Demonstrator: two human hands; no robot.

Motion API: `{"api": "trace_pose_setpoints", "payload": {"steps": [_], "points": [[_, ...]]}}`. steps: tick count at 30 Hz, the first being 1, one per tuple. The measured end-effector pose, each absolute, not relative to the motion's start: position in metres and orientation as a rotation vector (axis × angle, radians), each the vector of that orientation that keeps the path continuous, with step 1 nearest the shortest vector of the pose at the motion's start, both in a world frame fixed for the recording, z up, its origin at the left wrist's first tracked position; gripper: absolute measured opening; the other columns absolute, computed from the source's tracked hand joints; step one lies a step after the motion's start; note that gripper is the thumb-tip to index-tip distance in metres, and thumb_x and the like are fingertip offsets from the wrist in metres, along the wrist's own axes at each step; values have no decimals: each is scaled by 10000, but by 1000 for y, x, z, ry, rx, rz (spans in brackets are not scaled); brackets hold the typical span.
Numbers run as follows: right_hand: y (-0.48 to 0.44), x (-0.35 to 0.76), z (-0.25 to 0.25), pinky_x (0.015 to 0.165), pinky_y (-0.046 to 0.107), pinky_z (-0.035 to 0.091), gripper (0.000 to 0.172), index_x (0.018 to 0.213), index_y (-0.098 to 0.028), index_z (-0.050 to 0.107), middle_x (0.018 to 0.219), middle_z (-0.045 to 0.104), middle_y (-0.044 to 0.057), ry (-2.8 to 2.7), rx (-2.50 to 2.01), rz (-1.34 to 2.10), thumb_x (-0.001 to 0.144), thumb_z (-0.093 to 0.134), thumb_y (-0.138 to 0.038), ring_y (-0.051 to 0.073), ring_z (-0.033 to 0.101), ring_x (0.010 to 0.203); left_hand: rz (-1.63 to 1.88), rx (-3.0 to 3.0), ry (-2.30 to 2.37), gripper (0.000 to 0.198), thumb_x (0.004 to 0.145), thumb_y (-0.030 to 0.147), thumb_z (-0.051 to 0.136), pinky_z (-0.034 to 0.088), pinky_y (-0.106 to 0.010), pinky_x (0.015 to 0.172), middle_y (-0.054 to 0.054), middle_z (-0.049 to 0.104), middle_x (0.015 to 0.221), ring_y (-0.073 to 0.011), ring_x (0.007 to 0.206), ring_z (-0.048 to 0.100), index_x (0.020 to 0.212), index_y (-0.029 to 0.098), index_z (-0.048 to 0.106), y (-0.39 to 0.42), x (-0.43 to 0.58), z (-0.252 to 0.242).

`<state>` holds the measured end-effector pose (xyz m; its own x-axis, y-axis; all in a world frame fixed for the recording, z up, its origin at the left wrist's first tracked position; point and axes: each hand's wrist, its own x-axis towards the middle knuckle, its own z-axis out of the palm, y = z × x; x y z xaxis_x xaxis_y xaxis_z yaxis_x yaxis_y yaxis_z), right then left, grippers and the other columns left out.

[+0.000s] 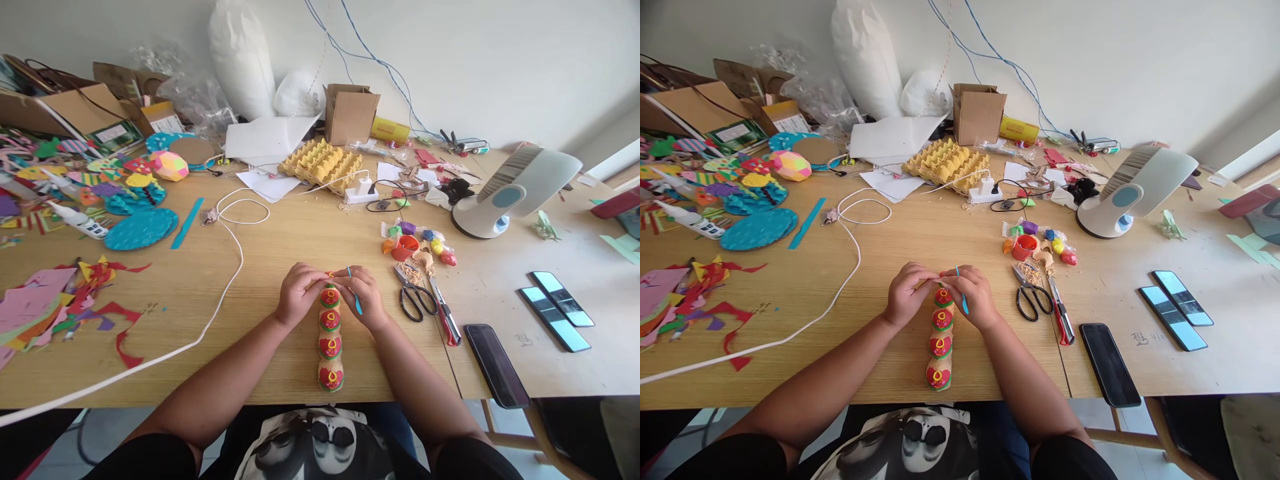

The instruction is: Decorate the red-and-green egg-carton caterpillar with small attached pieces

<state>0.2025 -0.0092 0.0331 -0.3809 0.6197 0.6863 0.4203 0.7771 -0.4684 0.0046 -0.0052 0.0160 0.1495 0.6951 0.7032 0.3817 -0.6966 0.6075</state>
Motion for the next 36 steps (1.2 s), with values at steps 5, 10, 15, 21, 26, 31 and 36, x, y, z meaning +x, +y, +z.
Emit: {"api": "trace_pose_setpoints", "payload": {"steps": [5, 10, 15, 21, 26, 31, 36], "points": [[9, 233, 30, 877, 387, 527, 132, 968, -231, 703, 1012, 774, 69, -1978, -1177, 12, 962, 574, -203, 229, 679, 948, 1570, 2064, 1201, 208, 935, 288, 685, 538, -350, 818, -57, 720, 1019, -184, 934, 635, 1133, 226, 683, -3, 5, 12], [24, 265, 24, 878, 402, 520, 124, 938, -209, 682, 997, 749, 94, -1692, -1483, -121, 925, 560, -211, 259, 656, 941, 1598, 2002, 1289, 139, 960, 261, 629, 535, -324, 792, -46, 709, 1000, -163, 890, 629, 1072, 222, 700, 0, 4, 4], [28, 271, 18, 987, 431, 480, 162, 949, -195, 678, 1114, 721, 134, -1674, -1544, -90, 924, 518, -191, 280, 619, 1080, 1597, 1967, 1314, 138, 964, 262, 614, 532, -325, 799, -49, 710, 1004, -163, 883, 625, 1054, 213, 706, 1, 2, 3], [28, 264, 10, 920, 448, 502, 276, 1052, -197, 725, 1029, 740, 133, -1938, -1751, -32, 854, 541, -142, 311, 619, 1045, 1577, 1928, 1335, 156, 971, 279, 595, 534, -326, 803, -57, 707, 1011, -170, 910, 632, 1043, 209, 713, 3, 2, 3], [20, 254, 19, 985, 451, 473, 361, 1115, -184, 690, 1182, 724, 136, -1948, -1717, -56, 783, 571, -111, 331, 598, 1168, 1508, 1854, 1357, 212, 990, 333, 563, 527, -288, 739, -75, 702, 1055, -171, 923, 646, 1080, 207, 707, 4, 2, -2], [6, 231, 29, 648, 330, 446, 111, 968, -222, 606, 822, 703, 53, -1932, -1673, 257, 917, 508, -230, 229, 638, 722, 1291, 1818, 1493, 322, 1045, 384, 435, 512, -285, 710, -61, 708, 998, -159, 797, 666, 1264, 221, 606, -1, 4, -4], [-4, 211, 28, 572, 300, 372, 301, 854, -250, 506, 670, 659, 18, -2072, -1626, 715, 1040, 383, -453, 200, 617, 625, 1181, 1912, 1520, 366, 1048, 381, 405, 506, -296, 729, -42, 705, 958, -170, 792, 669, 1360, 219, 506, -6, 5, -1]]}}
